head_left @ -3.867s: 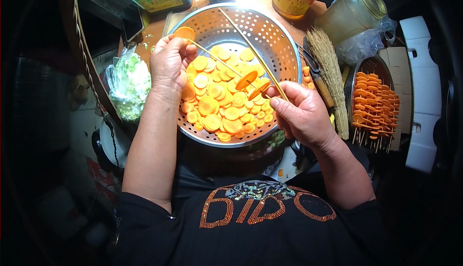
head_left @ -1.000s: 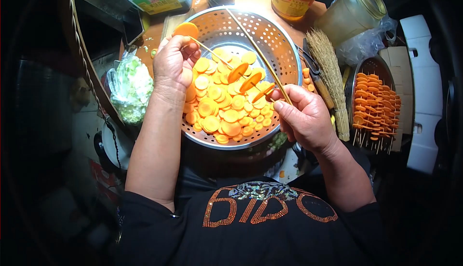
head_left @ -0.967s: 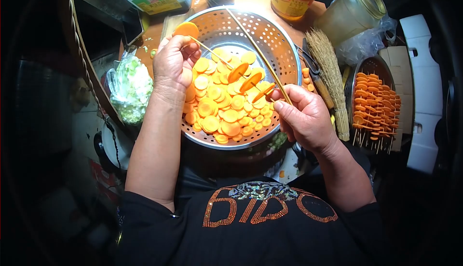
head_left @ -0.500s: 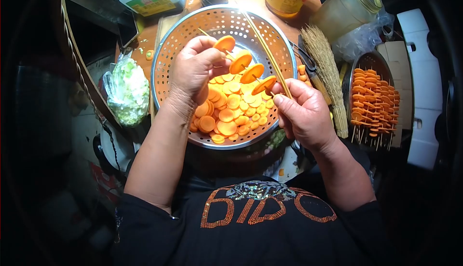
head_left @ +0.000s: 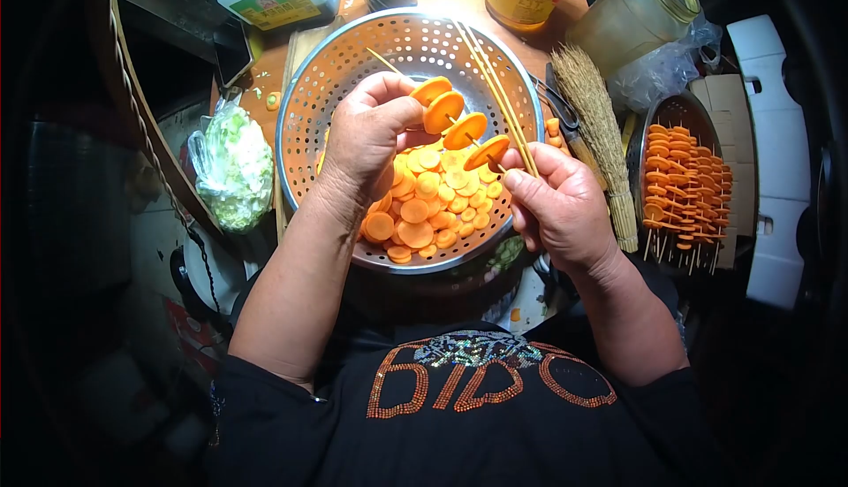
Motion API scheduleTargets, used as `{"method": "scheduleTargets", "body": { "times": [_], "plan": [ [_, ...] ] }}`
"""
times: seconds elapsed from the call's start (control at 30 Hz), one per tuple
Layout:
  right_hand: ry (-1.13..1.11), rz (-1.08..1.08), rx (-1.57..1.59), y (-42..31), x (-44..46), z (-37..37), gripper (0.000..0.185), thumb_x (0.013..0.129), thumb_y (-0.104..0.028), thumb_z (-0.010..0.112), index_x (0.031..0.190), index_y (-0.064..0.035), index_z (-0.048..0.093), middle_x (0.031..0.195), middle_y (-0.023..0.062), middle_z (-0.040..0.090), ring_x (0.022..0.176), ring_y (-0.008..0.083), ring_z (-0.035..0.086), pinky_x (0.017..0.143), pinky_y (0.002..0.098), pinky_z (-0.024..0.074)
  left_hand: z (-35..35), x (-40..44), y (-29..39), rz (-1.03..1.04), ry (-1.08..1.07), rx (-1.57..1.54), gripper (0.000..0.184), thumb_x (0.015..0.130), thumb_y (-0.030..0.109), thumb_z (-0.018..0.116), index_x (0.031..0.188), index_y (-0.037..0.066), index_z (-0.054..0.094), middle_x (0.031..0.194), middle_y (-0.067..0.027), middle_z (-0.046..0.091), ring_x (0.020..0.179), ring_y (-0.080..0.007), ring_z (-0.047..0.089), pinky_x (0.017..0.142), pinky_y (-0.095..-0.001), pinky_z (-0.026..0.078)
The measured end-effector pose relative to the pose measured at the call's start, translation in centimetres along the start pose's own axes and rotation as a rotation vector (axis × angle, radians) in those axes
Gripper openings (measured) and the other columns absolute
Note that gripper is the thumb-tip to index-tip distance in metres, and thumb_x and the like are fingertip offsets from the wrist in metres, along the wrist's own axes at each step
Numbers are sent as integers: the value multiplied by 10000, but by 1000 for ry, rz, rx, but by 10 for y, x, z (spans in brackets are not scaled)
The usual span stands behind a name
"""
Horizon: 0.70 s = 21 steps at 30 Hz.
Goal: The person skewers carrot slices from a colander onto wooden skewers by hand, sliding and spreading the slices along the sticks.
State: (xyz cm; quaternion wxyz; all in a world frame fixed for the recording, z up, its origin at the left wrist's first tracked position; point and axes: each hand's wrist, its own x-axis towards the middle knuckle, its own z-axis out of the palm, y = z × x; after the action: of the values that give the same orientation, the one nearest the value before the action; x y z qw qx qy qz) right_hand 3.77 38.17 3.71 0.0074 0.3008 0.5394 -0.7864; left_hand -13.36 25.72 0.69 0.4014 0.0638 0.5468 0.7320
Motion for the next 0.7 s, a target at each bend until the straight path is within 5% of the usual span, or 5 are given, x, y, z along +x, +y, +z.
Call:
{"method": "scheduleTargets", "body": {
  "times": [0.57,0.7],
  "plan": [
    [86,-29,70,-5,0,0,166,905,-113,539,1019,6,517,648,-5,513,477,30,459,382,160,377,-27,29,-21,-77,155,480,147,791,25,560,936,46,562,885,-39,600,718,-120,596,663,-245,496],
    [83,-33,81,-6,-1,-2,169,904,-116,541,1019,5,518,645,-4,513,474,30,458,381,159,374,-33,40,-44,16,109,811,252,758,57,605,998,-16,601,924,-121,644,832,-193,625,771,-290,501]
  ]
}}
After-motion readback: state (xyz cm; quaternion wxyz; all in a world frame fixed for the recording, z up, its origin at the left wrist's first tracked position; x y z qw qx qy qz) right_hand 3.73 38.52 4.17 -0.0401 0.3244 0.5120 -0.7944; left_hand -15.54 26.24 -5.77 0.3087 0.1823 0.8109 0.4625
